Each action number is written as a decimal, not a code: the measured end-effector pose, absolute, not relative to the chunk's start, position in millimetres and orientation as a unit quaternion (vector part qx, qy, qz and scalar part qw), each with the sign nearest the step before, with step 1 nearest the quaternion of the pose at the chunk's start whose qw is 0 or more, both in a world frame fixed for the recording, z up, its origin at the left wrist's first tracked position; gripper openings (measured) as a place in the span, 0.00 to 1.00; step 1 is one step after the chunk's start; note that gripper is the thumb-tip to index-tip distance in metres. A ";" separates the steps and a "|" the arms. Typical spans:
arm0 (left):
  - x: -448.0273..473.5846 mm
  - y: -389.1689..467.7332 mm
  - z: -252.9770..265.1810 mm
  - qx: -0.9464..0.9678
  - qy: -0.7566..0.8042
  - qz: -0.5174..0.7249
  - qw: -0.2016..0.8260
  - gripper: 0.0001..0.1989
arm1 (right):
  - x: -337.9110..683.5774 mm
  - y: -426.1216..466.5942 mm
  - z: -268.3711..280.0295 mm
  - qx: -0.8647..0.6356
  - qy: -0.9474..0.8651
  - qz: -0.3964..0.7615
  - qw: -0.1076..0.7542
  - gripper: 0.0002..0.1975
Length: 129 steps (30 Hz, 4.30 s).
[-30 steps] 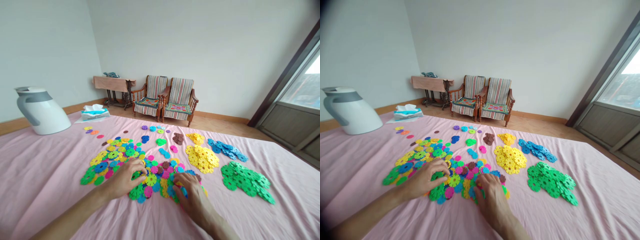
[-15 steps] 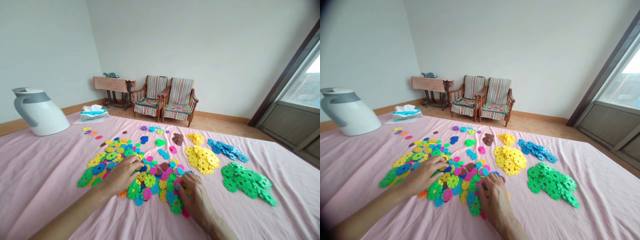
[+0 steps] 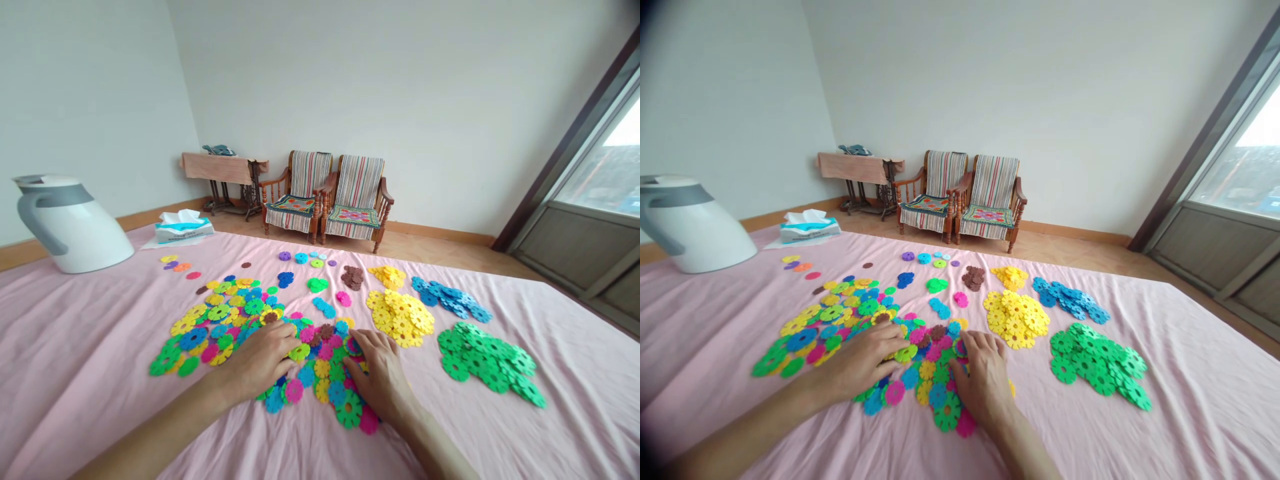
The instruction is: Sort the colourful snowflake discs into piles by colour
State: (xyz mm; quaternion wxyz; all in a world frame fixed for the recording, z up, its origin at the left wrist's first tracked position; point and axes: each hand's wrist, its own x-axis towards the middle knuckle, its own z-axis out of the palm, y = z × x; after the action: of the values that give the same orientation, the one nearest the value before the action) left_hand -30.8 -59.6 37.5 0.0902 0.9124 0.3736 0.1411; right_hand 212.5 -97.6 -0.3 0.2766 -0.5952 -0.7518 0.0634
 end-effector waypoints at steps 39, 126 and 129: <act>41.1 -56.7 20.8 0.692 0.408 0.354 0.480 0.14 | 205.3 -92.2 -10.5 -0.571 -0.598 0.220 0.517 0.11; -87.2 12.4 63.1 0.877 0.458 0.097 0.105 0.14 | 220.9 -105.3 -15.5 -0.595 -0.609 0.182 0.492 0.12; -92.7 -0.1 54.5 0.868 0.475 0.093 0.110 0.16 | 223.3 -105.1 -12.7 -0.596 -0.621 0.173 0.479 0.13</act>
State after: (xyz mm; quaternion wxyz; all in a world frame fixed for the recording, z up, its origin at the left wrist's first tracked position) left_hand -92.7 -0.1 54.5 0.1097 0.8682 0.4748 0.0933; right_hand 223.3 -105.1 -12.7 0.4793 -0.5959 -0.6205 0.1734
